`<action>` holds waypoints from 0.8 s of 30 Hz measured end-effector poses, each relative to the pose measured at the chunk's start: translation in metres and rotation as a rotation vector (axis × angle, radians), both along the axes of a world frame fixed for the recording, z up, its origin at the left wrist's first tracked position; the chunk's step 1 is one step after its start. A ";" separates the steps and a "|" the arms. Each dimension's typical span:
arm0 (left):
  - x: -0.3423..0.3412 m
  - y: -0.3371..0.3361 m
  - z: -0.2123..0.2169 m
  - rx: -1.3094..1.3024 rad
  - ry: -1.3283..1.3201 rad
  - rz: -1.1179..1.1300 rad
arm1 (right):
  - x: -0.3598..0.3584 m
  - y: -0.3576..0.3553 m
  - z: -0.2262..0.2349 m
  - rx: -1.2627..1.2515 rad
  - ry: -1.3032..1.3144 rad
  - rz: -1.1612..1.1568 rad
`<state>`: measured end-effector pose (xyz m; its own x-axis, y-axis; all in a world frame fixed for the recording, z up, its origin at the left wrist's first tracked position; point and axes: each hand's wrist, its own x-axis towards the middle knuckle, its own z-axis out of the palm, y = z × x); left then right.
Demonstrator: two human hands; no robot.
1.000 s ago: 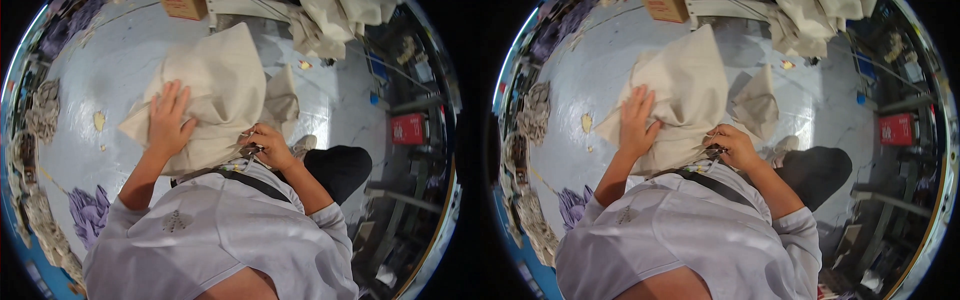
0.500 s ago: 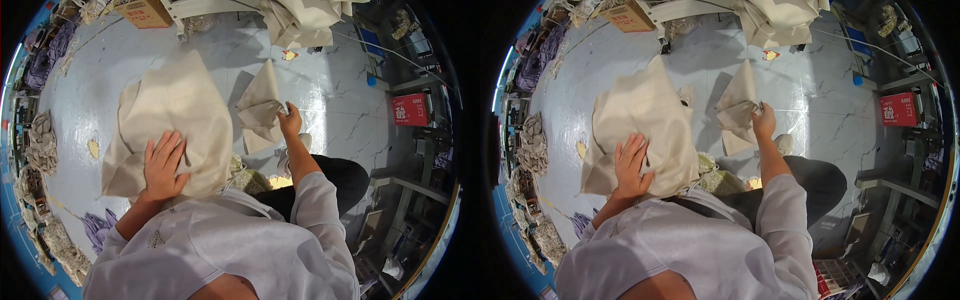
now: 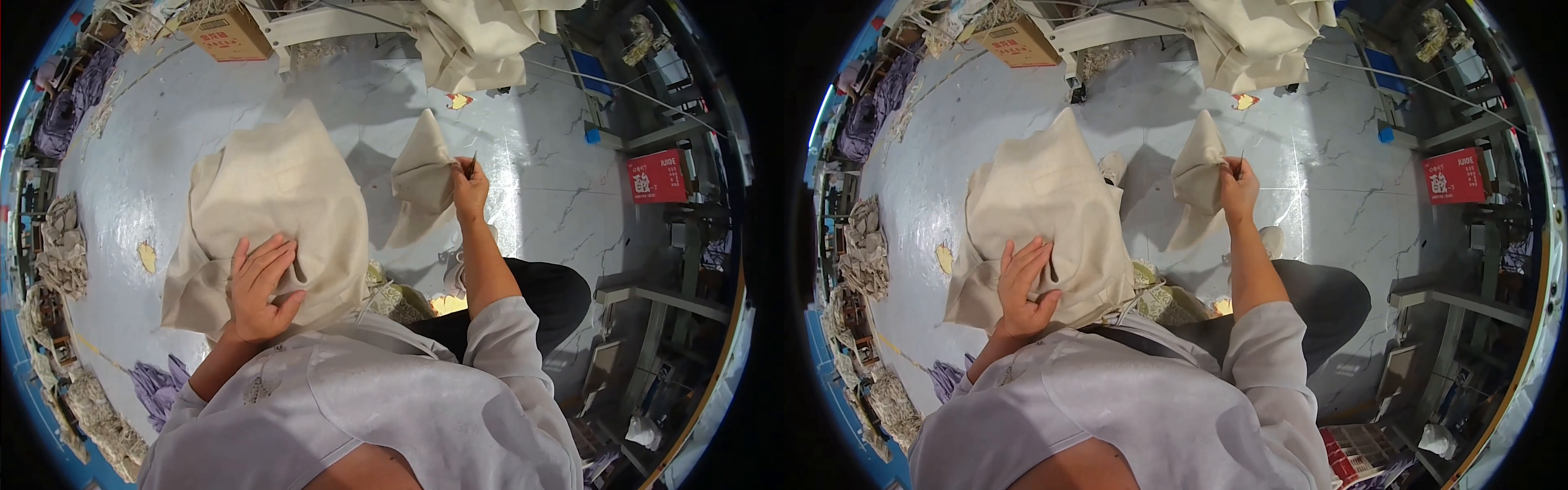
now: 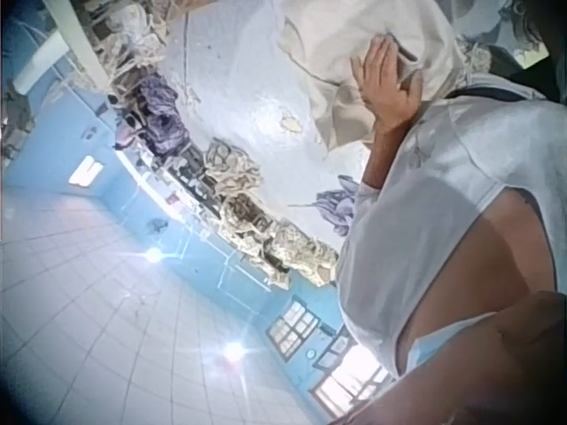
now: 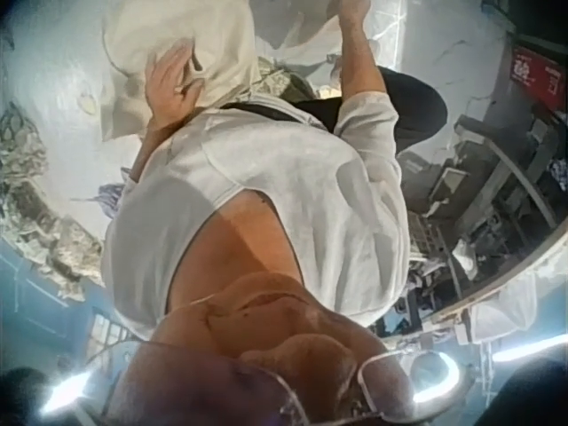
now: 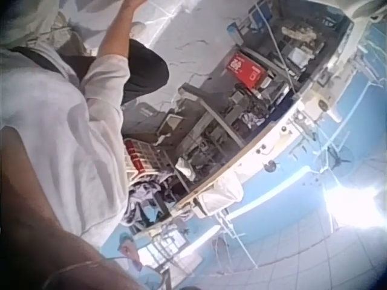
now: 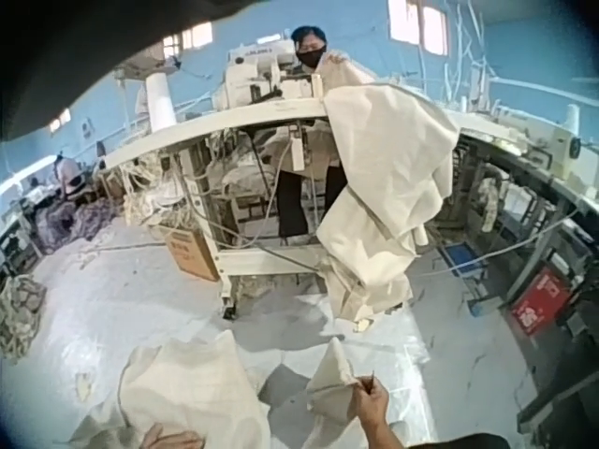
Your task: Trimming and inspecting fabric pieces in a garment factory.
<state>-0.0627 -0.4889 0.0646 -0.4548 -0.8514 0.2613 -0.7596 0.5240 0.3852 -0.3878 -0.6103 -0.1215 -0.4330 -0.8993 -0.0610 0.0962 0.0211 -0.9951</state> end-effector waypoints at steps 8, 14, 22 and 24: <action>-0.071 -0.009 0.042 0.351 0.587 -0.132 | 0.006 0.062 0.150 -0.250 0.079 -0.019; -0.132 -0.070 0.026 1.333 1.144 0.208 | 0.019 0.127 0.193 -0.348 0.424 -0.053; -0.171 -0.150 -0.043 1.226 0.767 0.386 | 0.052 0.165 0.195 -0.521 0.596 0.247; -0.173 -0.157 -0.074 1.330 0.839 0.282 | 0.057 0.169 0.190 -0.499 0.523 0.424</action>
